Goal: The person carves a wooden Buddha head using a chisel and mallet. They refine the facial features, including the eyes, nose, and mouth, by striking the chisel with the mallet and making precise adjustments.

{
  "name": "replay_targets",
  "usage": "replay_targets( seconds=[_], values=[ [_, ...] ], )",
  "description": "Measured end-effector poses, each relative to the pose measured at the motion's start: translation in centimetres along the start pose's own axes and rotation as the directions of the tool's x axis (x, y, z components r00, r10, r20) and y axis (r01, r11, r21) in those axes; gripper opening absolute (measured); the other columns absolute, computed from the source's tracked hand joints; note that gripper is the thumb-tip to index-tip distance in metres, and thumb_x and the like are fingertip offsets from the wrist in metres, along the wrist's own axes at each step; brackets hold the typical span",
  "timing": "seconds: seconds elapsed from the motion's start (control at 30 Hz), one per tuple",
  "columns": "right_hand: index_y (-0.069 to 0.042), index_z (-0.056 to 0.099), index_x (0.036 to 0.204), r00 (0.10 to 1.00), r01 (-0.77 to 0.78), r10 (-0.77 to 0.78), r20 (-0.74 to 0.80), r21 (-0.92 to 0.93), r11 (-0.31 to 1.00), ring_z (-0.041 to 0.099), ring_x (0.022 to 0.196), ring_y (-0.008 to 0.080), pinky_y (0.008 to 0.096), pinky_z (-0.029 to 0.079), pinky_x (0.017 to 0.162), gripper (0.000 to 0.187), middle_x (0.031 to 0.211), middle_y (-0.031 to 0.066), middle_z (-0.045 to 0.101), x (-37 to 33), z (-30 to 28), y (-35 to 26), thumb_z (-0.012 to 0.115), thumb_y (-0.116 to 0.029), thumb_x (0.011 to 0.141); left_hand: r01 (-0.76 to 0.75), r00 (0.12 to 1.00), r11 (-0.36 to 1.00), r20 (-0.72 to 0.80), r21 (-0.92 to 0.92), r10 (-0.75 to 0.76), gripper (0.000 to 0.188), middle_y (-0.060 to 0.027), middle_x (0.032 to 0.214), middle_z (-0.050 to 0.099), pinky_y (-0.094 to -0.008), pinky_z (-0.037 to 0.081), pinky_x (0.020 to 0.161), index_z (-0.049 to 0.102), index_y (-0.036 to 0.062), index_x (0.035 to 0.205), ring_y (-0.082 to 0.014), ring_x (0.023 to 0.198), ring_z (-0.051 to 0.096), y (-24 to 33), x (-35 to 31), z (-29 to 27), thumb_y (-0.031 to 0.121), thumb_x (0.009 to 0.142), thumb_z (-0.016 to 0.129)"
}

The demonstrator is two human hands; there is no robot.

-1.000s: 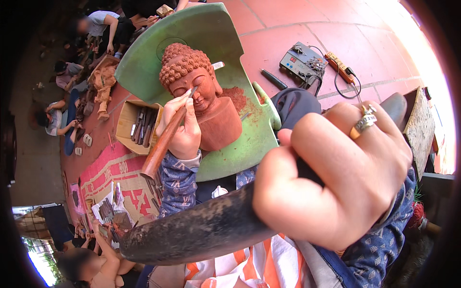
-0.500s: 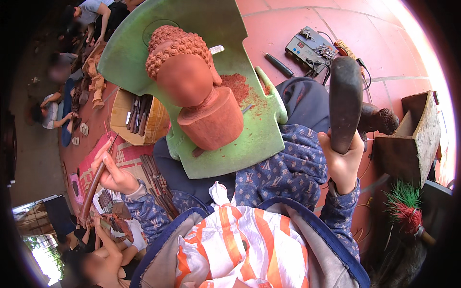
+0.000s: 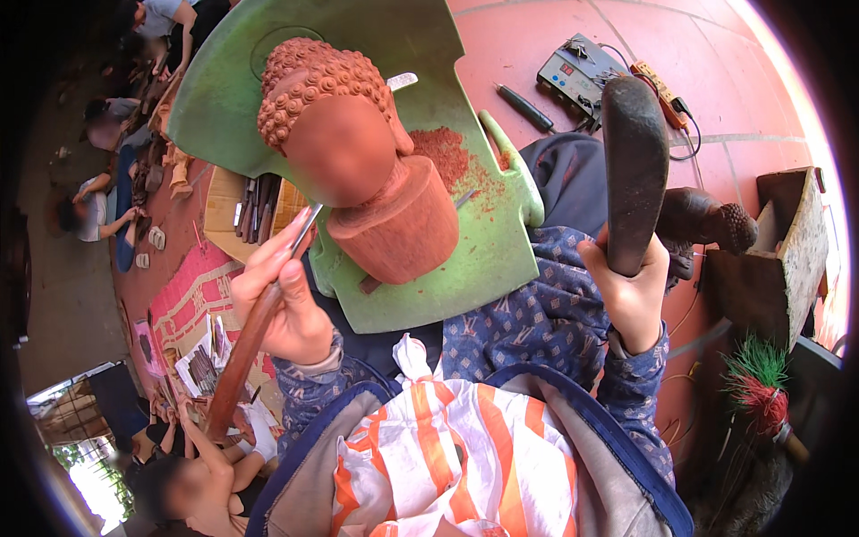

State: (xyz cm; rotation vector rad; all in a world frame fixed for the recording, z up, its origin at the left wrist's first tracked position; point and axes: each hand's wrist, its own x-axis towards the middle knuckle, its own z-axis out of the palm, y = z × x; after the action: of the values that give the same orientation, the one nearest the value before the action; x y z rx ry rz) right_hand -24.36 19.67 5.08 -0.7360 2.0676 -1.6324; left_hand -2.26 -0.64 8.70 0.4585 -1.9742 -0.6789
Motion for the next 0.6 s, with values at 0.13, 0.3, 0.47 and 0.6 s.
replay_targets(
  seconds=[0.13, 0.3, 0.47, 0.6],
  values=[
    [-0.003, 0.056, 0.078, 0.999, 0.003, -0.003, 0.036, 0.002, 1.0, 0.045, 0.061, 0.0049, 0.0222, 0.037, 0.057, 0.016, 0.07, -0.0026, 0.053, -0.3, 0.2, 0.1, 0.071, 0.0, 0.074, -0.129, 0.99, 0.987, -0.052, 0.092, 0.134, 0.018, -0.0242, 0.097, 0.066, -0.0346, 0.057, 0.077, 0.052, -0.0022, 0.094, -0.0306, 0.092, 0.068, -0.3, 2.1, 2.2, 0.009, 0.088, 0.064],
    [-0.003, 0.056, 0.079, 0.999, -0.033, 0.033, 0.033, -0.011, 0.999, 0.045, 0.063, 0.0052, 0.0223, 0.037, 0.058, 0.016, 0.07, -0.0024, 0.053, -0.4, -0.1, 0.6, 0.071, 0.0, 0.074, -0.149, 0.983, 0.977, -0.089, 0.151, 0.163, 0.013, -0.0211, 0.094, 0.068, -0.0328, 0.057, 0.075, 0.057, -0.0029, 0.089, -0.0285, 0.088, 0.069, -1.4, 2.4, 3.5, 0.003, 0.083, 0.068],
    [-0.003, 0.056, 0.078, 0.999, -0.034, 0.034, 0.032, 0.011, 0.999, 0.045, 0.063, 0.0054, 0.0224, 0.038, 0.059, 0.016, 0.07, -0.0024, 0.053, -0.3, -0.1, 0.4, 0.072, 0.0, 0.074, -0.11, 0.986, 0.978, -0.107, 0.175, 0.13, 0.014, -0.0192, 0.093, 0.068, -0.0321, 0.056, 0.075, 0.058, -0.0021, 0.089, -0.0283, 0.088, 0.069, -1.1, 2.5, 3.4, 0.0, 0.081, 0.069],
    [-0.003, 0.056, 0.078, 0.999, -0.024, 0.024, 0.022, -0.001, 1.0, 0.046, 0.063, 0.0054, 0.0224, 0.038, 0.059, 0.016, 0.07, -0.0024, 0.053, -0.5, -0.3, 0.7, 0.071, 0.0, 0.074, -0.104, 0.986, 0.975, -0.109, 0.194, 0.127, 0.012, -0.0179, 0.092, 0.068, -0.0325, 0.056, 0.075, 0.059, -0.0013, 0.088, -0.0282, 0.086, 0.069, -1.2, 2.5, 3.6, 0.001, 0.081, 0.069]
  ],
)
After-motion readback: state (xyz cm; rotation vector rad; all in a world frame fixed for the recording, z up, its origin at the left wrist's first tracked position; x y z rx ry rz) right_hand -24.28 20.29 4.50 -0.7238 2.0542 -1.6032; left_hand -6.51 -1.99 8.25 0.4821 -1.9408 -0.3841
